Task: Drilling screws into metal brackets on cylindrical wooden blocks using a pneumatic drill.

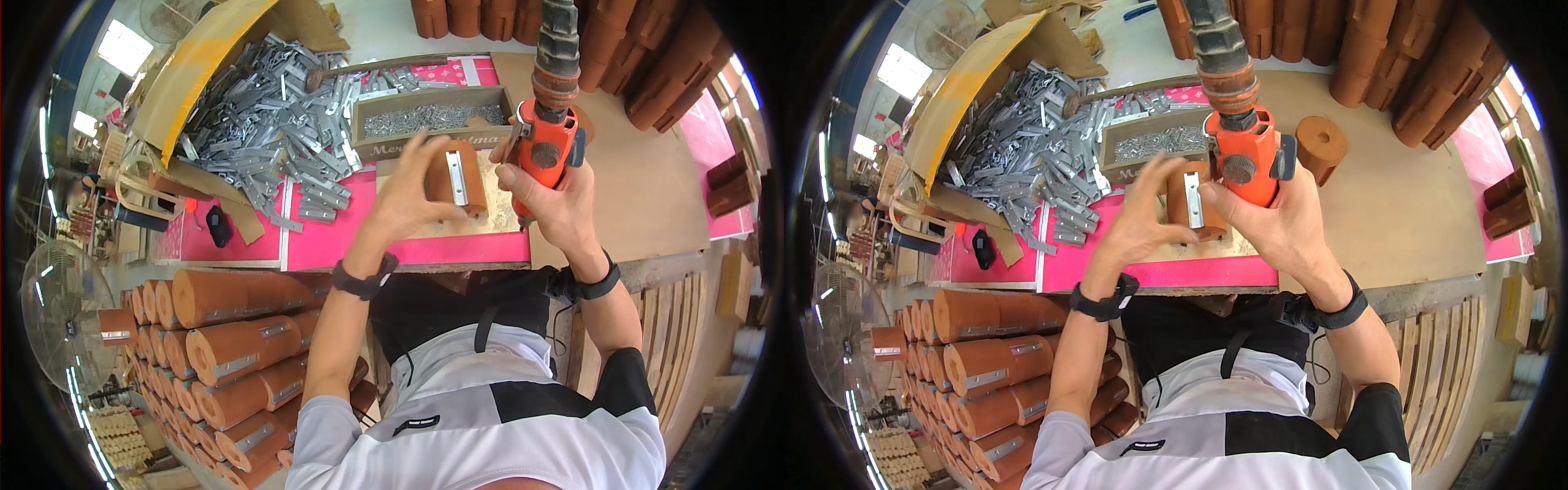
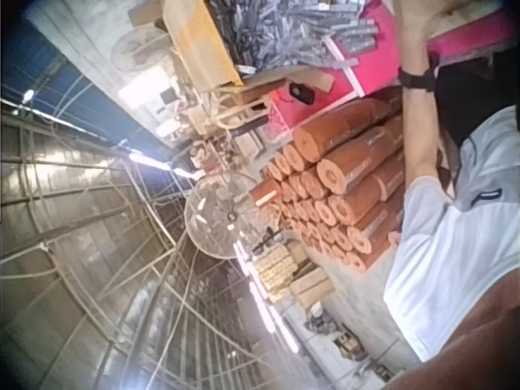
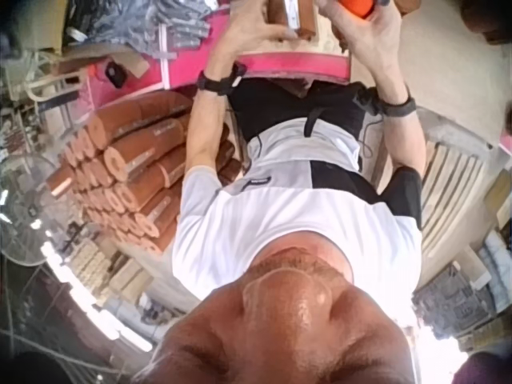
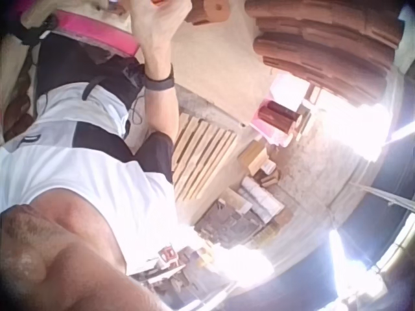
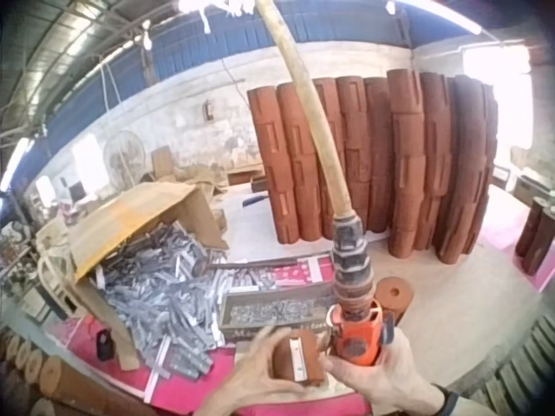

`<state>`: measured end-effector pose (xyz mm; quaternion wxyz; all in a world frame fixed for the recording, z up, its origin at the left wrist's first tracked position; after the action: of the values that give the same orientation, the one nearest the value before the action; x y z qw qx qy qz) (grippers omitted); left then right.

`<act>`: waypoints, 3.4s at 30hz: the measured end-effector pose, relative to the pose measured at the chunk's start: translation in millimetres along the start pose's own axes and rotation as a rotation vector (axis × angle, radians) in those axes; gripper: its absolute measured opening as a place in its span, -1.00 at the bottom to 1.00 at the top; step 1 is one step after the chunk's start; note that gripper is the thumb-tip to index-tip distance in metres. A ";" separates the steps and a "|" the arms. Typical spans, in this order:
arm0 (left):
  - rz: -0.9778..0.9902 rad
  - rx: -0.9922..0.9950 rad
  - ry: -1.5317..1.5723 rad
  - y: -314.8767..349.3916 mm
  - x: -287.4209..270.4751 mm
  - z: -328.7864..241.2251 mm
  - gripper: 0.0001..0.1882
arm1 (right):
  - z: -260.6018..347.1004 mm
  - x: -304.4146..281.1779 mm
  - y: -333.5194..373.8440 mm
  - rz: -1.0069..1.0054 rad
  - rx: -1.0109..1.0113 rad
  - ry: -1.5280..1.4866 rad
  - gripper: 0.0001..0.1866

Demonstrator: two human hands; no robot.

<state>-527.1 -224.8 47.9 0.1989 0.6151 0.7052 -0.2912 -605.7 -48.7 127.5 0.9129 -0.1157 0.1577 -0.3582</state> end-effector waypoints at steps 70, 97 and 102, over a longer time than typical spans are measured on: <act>-0.266 -0.149 0.507 12.6 3.0 -3.5 -0.68 | 31.4 45.2 -80.1 -0.133 -0.338 -0.088 -0.72; -0.294 -0.027 0.112 -15.6 1.1 10.5 -0.70 | -2.9 41.8 -94.9 -0.225 -0.340 0.041 -0.54; -0.296 -0.019 0.071 -14.3 0.4 7.9 -0.72 | -3.8 42.2 -93.9 -0.202 -0.341 0.089 -0.53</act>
<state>-541.8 -230.8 44.0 0.1344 0.5125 0.7975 -0.2885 -635.8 -145.5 145.8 0.8318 -0.2678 0.2436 -0.4207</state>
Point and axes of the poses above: each hand's wrist, its own y-axis away from the middle knuckle, its own x-axis out of the palm, z = x × y, the point moved 5 cm from there along -y, towards the middle knuckle, and after that the axes turned 8 degrees about z, right-handed, at the moved point
